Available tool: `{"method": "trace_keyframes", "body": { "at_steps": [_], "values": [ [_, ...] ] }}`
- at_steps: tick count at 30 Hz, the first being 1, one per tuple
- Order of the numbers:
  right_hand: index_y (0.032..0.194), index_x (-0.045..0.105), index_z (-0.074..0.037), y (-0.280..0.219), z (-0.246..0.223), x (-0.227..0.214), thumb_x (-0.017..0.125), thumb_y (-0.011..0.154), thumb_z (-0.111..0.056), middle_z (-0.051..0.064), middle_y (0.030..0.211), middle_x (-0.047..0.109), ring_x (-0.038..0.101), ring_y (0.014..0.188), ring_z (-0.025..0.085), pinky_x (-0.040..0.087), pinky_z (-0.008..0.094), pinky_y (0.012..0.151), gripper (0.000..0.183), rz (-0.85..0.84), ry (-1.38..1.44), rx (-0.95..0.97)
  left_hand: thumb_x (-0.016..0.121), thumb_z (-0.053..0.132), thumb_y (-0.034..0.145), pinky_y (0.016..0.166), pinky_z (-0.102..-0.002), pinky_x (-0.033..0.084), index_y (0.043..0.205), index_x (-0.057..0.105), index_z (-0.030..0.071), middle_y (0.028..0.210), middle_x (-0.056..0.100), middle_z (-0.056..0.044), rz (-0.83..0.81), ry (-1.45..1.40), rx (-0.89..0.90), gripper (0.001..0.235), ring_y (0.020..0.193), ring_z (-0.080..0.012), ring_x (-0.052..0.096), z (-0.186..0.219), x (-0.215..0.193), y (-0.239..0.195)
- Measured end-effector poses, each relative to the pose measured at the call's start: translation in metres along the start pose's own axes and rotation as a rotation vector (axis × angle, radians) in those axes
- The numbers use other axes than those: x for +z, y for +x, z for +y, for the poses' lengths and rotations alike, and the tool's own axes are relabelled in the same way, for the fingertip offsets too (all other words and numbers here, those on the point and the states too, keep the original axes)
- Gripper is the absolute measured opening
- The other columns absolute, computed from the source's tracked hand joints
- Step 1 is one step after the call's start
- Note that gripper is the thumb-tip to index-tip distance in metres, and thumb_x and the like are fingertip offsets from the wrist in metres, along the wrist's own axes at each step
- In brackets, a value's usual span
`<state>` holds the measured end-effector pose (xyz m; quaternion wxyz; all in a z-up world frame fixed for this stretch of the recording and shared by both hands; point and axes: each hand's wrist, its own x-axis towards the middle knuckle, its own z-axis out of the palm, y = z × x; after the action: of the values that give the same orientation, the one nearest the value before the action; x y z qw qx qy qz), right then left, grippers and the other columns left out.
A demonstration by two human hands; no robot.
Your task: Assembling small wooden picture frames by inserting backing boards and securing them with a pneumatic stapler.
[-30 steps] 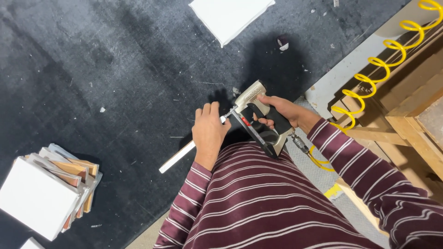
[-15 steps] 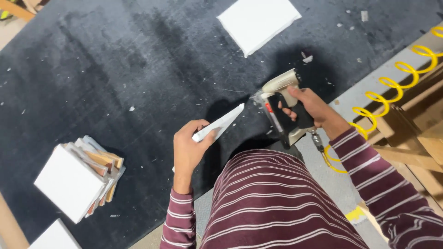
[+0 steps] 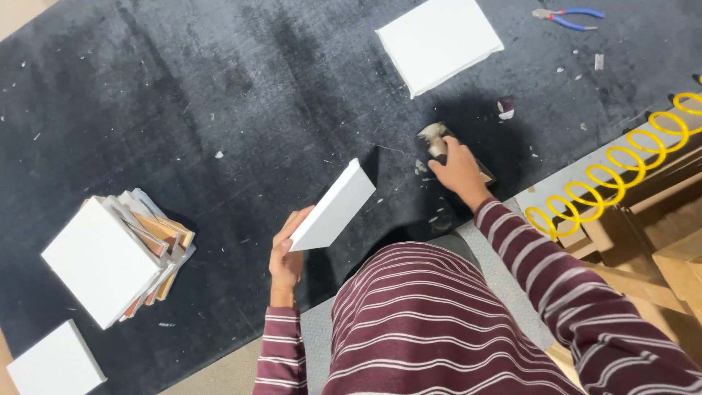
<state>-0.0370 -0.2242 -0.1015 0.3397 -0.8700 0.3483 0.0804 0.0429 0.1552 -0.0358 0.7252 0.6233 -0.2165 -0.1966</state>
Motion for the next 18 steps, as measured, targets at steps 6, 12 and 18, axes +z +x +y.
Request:
{"method": "trace_keyframes", "body": {
  "at_steps": [6,12,18],
  "values": [
    [0.150,0.037,-0.005,-0.017,-0.035,0.016,0.065,0.094,-0.022,0.031,0.136,0.041,0.048,0.133,0.051,0.045,0.057,0.110,0.065,-0.029,0.051,-0.026,0.049,0.047,0.074,0.070,-0.030,0.043,0.127,0.070,-0.001,0.089,0.062,-0.012,0.024,-0.018,-0.009,0.074,0.082,-0.0162,0.054,-0.037,-0.016,-0.006],
    [0.086,0.066,-0.017,-0.082,-0.135,-0.021,0.069,0.093,-0.029,0.003,0.067,0.061,0.066,0.074,0.025,0.054,0.034,0.077,0.014,0.100,0.346,-0.513,0.054,0.047,0.074,0.072,-0.031,0.042,0.124,0.072,-0.002,0.089,0.062,-0.012,-0.018,0.080,-0.040,0.072,0.083,-0.0166,0.054,-0.006,-0.009,-0.008],
    [0.068,0.044,-0.015,-0.082,-0.148,-0.029,0.064,0.094,-0.026,0.000,0.063,0.048,0.049,0.058,0.018,0.038,0.036,0.060,0.034,0.090,0.208,-0.633,0.051,0.026,0.083,0.081,-0.032,0.043,0.131,0.066,0.009,0.103,0.067,-0.006,-0.325,0.548,-0.006,0.053,0.084,-0.0195,0.056,0.063,0.005,0.018]
  ]
}}
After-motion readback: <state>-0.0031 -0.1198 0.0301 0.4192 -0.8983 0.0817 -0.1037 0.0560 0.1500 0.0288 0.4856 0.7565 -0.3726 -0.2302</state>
